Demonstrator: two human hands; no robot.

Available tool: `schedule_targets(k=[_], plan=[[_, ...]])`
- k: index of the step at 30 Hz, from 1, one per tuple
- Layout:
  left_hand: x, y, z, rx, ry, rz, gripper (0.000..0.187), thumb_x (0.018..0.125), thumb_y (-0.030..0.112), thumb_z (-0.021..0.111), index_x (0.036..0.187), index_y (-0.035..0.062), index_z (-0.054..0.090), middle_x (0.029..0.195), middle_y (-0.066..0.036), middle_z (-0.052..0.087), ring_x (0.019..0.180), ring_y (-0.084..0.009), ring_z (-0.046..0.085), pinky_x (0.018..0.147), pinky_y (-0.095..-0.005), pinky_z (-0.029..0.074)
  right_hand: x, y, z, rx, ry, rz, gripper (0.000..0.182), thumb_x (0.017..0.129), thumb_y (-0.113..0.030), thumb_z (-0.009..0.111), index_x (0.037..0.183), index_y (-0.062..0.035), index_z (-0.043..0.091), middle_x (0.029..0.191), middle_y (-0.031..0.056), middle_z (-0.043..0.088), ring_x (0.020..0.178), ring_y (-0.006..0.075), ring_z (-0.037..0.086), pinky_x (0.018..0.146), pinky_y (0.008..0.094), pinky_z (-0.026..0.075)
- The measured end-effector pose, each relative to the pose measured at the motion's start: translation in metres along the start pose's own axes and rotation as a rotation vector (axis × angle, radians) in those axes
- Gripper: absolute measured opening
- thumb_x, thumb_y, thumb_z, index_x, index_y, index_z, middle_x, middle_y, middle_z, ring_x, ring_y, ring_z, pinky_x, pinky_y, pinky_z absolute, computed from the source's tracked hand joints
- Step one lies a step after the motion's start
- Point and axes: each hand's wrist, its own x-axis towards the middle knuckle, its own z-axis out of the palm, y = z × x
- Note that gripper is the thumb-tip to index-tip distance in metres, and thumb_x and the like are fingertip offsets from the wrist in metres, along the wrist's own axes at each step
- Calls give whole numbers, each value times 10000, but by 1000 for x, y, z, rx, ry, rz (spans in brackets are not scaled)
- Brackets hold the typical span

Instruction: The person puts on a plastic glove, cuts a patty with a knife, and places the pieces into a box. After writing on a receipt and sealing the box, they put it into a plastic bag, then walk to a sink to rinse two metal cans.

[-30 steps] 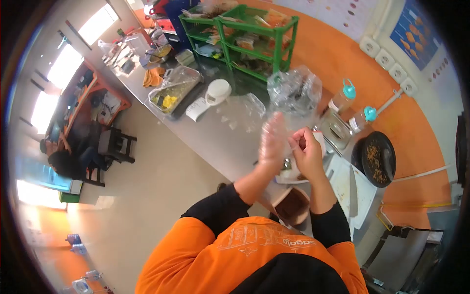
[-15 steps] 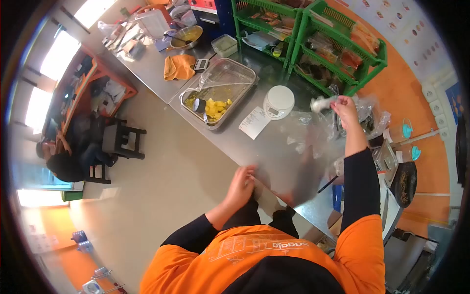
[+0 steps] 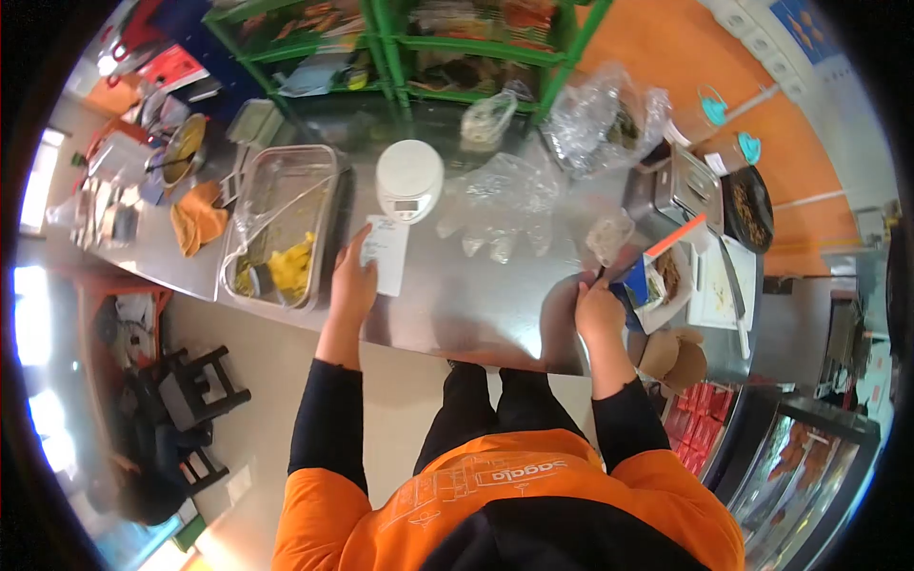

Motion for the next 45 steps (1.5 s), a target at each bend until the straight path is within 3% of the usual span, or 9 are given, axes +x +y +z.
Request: schedule_targets(k=[2, 6, 8, 15, 22, 26, 31, 35, 45], plan=[[-16, 19, -11, 8, -10, 73, 579, 856, -40, 597, 1404, 144, 556, 1255, -191, 623, 1109, -398, 597, 961, -440, 486, 4, 10, 5, 37, 18, 17, 334, 1005, -257, 530, 1126, 52, 568, 945, 232, 726, 882, 410, 721, 778, 495, 573], [-74, 88, -9, -139, -228, -270, 416, 854, -32, 646, 1247, 99, 689, 1171, -100, 637, 963, -179, 595, 781, -280, 483, -14, 39, 5, 106, -94, -61, 255, 987, -225, 552, 1048, 22, 568, 922, 243, 717, 850, 413, 715, 753, 501, 569], [-109, 113, 28, -315, -334, -143, 466, 864, -12, 674, 1316, 101, 654, 1154, -94, 611, 921, -136, 566, 762, -248, 485, -42, 50, -19, 148, -148, -140, 176, 968, -157, 573, 1028, 8, 559, 882, 236, 713, 833, 399, 716, 719, 479, 571], [-122, 147, 140, -357, -453, -69, 663, 809, 60, 784, 1428, 81, 549, 1262, -176, 584, 1010, -275, 638, 843, -363, 560, -69, 55, -3, 1737, -470, -294, 55, 1031, -77, 513, 1025, -30, 486, 926, 56, 576, 686, 106, 592, 636, 277, 513], [-107, 142, 133, 38, -342, 346, 701, 749, 257, 835, 1394, 143, 589, 1307, -122, 595, 1235, -316, 559, 1096, -477, 384, -46, 41, 55, 1683, -564, -404, 229, 1060, -126, 435, 1139, 38, 574, 1125, 128, 652, 1073, 179, 652, 894, 306, 530], [-97, 125, 141, 9, -400, 542, 656, 742, 285, 826, 1351, 160, 617, 1292, -69, 605, 1307, -293, 509, 1153, -486, 308, -44, 65, 60, 1403, -501, -656, 358, 1051, -222, 446, 1032, 83, 633, 1078, 205, 703, 1013, 226, 678, 897, 334, 547], [-94, 140, 144, 137, -347, 469, 718, 699, 339, 844, 1342, 128, 605, 1363, -59, 570, 1366, -301, 452, 1158, -497, 309, -39, 59, 31, 1128, -325, -614, 131, 988, -66, 562, 953, 10, 664, 831, 93, 696, 717, 148, 640, 666, 278, 507], [-92, 141, 145, 148, -347, 445, 800, 652, 361, 856, 1361, 111, 581, 1450, -55, 519, 1420, -303, 401, 1168, -499, 299, -25, 31, 34, 1083, -95, -687, 117, 882, -36, 749, 945, -7, 655, 854, 118, 695, 738, 186, 689, 662, 305, 530], [-91, 140, 144, 140, -382, 415, 822, 652, 356, 845, 1383, 108, 563, 1480, -46, 502, 1452, -304, 366, 1182, -486, 281, -20, 15, 49, 1021, -39, -718, 120, 878, -37, 734, 897, -26, 616, 806, 106, 644, 691, 222, 633, 618, 324, 494]])
